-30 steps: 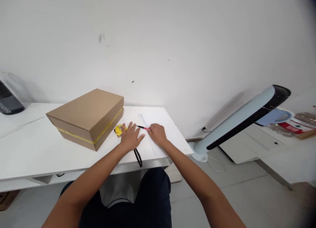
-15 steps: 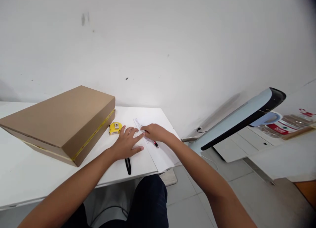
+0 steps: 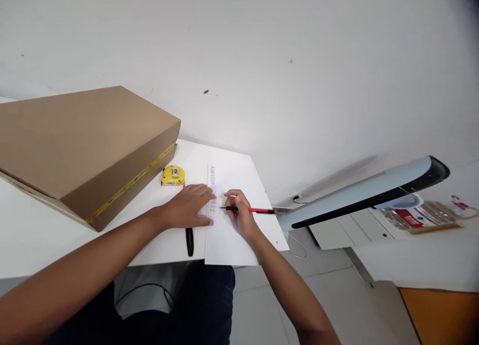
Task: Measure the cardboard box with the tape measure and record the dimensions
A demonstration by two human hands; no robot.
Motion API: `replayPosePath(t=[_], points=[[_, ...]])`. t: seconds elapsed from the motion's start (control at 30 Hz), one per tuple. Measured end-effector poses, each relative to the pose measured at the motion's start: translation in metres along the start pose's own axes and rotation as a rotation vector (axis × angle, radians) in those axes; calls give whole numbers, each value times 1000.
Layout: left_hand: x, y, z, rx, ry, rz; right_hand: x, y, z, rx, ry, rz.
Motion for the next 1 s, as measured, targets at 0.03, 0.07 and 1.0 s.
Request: replayPosePath(t=[0.03,0.07,1.0], points=[[1,3,2,11,-19,17,0,5,-2,4,7,21],[1,7,4,20,-30,36,1,9,-3,-3,14,44],[4,19,6,28,-27,34,-4,26,6,-137,40,197]])
Point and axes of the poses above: each hand's wrist, its own x-axis towards the middle knuckle, its own y-axis out of the palm, z = x × y, the point moved 7 cm from there along x, towards the middle knuckle, and after that the axes turned 12 degrees about x, right-handed, at the moved point
